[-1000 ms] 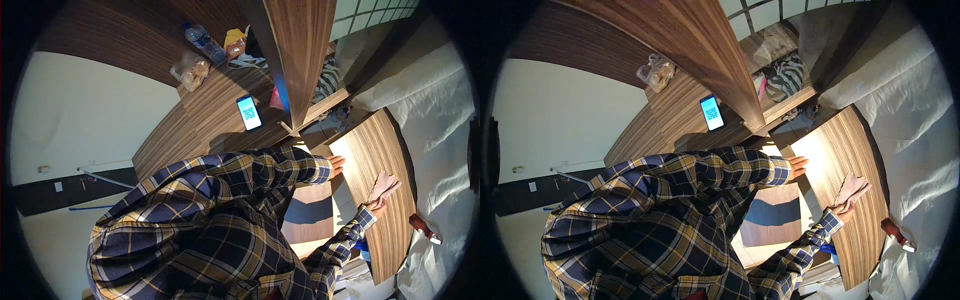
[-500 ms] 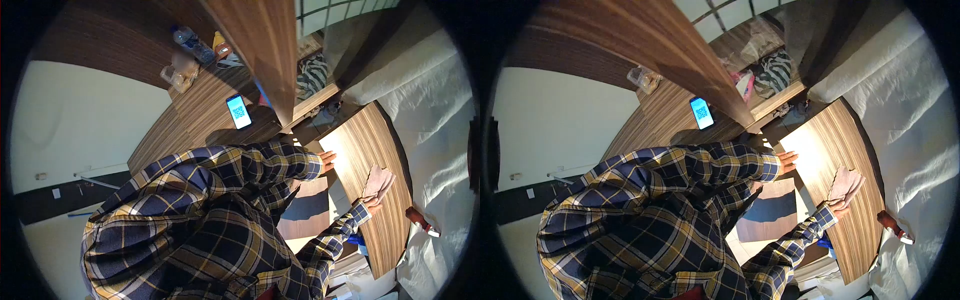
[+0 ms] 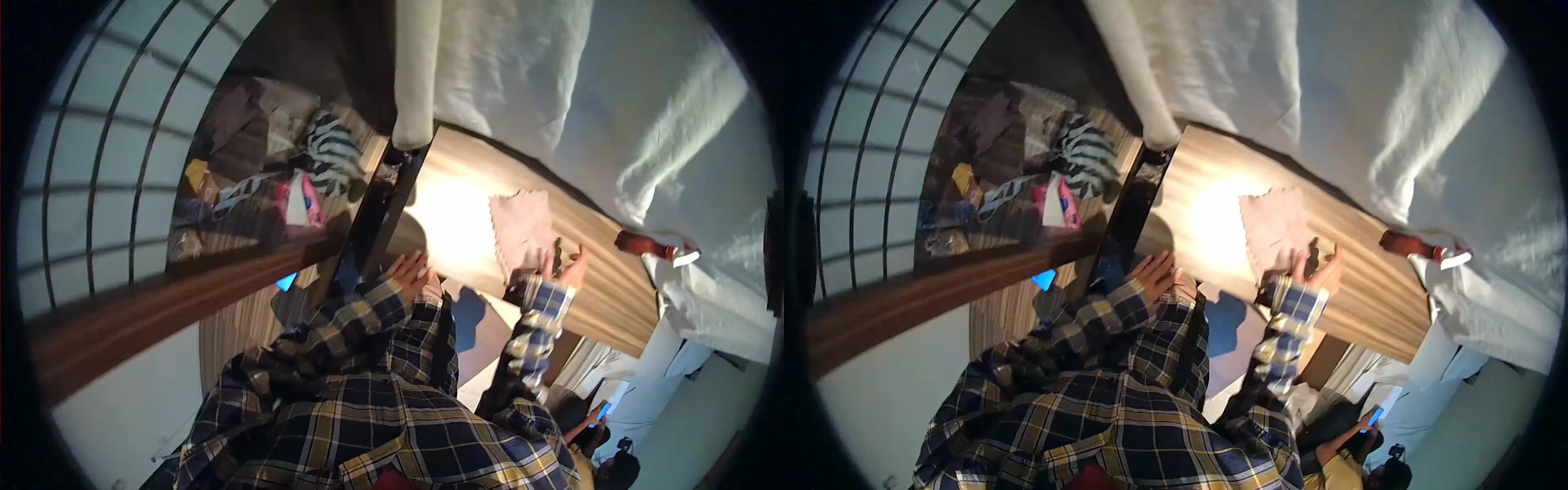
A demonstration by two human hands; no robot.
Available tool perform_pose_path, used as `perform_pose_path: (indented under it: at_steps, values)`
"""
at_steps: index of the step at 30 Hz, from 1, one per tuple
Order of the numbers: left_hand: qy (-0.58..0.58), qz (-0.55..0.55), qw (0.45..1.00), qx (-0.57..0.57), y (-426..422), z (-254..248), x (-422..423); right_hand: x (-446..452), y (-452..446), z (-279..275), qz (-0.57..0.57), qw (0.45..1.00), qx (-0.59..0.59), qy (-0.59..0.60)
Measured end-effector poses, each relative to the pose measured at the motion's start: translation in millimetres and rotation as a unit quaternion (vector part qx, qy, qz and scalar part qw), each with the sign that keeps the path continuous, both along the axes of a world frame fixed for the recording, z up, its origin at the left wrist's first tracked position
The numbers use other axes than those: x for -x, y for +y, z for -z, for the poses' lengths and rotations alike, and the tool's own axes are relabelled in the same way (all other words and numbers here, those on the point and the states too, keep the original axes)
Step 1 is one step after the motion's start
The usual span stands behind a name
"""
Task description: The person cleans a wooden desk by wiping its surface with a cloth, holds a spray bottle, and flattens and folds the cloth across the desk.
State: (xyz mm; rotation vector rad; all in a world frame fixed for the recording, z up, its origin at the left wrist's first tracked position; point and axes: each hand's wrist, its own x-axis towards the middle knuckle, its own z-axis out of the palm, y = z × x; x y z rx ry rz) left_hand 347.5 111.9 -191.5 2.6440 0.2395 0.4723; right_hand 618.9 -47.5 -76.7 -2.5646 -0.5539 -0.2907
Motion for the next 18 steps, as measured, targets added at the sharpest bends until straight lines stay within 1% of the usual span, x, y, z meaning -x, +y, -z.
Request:
perform_pose_path:
  at_steps: [1, 2, 3, 4, 5, 6, 8, 9, 10, 11, 12, 13, 14, 15, 16, 18]
  values:
    - [0.165, 0.057, 0.983, 0.059, 8.4, -26.0, -5.6, -4.3, -6.4, 11.7, -0.086, 0.995, 0.036, -0.031]
    - [0.324, 0.106, 0.933, 0.112, 15.5, -47.0, -9.3, -7.0, -2.6, 20.1, -0.175, 0.98, 0.067, -0.065]
    - [0.326, 0.101, 0.934, 0.106, 15.5, -48.6, -18.8, -3.9, 19.4, 10.6, -0.25, 0.959, 0.131, -0.01]
    - [0.273, 0.08, 0.95, 0.129, 7.7, -48.3, -33.9, -0.6, 39.5, 0.5, -0.322, 0.925, 0.195, 0.044]
    - [0.211, 0.057, 0.963, 0.154, -4.4, -44.5, -49.8, -12.9, 54.8, 10.7, -0.34, 0.909, 0.222, 0.092]
    - [0.202, 0.048, 0.966, 0.152, -18.8, -34.0, -59.8, -34.3, 64.0, 30.0, -0.356, 0.893, 0.274, 0.033]
    - [0.162, 0.005, 0.985, -0.053, -34.7, -3.2, -54.1, -56.4, 97.0, 39.3, -0.373, 0.884, 0.282, -0.032]
    - [0.134, -0.002, 0.987, -0.087, -31.7, -9.1, -51.1, -63.0, 122.7, 27.5, -0.355, 0.899, 0.255, 0.031]
    - [0.135, -0.004, 0.987, -0.085, -29.4, -17.9, -48.6, -75.5, 144.0, 42.8, -0.35, 0.898, 0.252, 0.088]
    - [0.148, -0.003, 0.988, -0.031, -27.3, -26.2, -51.4, -87.3, 180.4, 38.7, -0.336, 0.859, 0.299, 0.246]
    - [0.158, 0.0, 0.987, 0.022, -25.2, -31.1, -54.5, -83.9, 210.0, 23.5, -0.311, 0.797, 0.335, 0.395]
    - [0.154, 0.004, 0.988, 0.019, -23.9, -33.0, -54.4, -59.5, 218.0, 17.8, -0.347, 0.848, 0.245, 0.317]
    - [0.168, 0.002, 0.986, 0.006, -24.0, -34.9, -55.8, -37.2, 223.2, 20.5, -0.377, 0.883, 0.154, 0.232]
    - [0.185, 0.002, 0.983, -0.004, -24.6, -35.3, -54.4, -23.3, 225.2, 35.8, -0.454, 0.861, 0.192, 0.124]
    - [0.179, 0.006, 0.984, 0.001, -26.1, -30.9, -50.5, -18.9, 220.7, 49.5, -0.524, 0.819, 0.232, 0.013]
    - [0.192, -0.008, 0.981, 0.0, -33.7, -21.9, -46.6, -28.8, 174.7, 65.9, -0.66, 0.736, 0.147, -0.022]
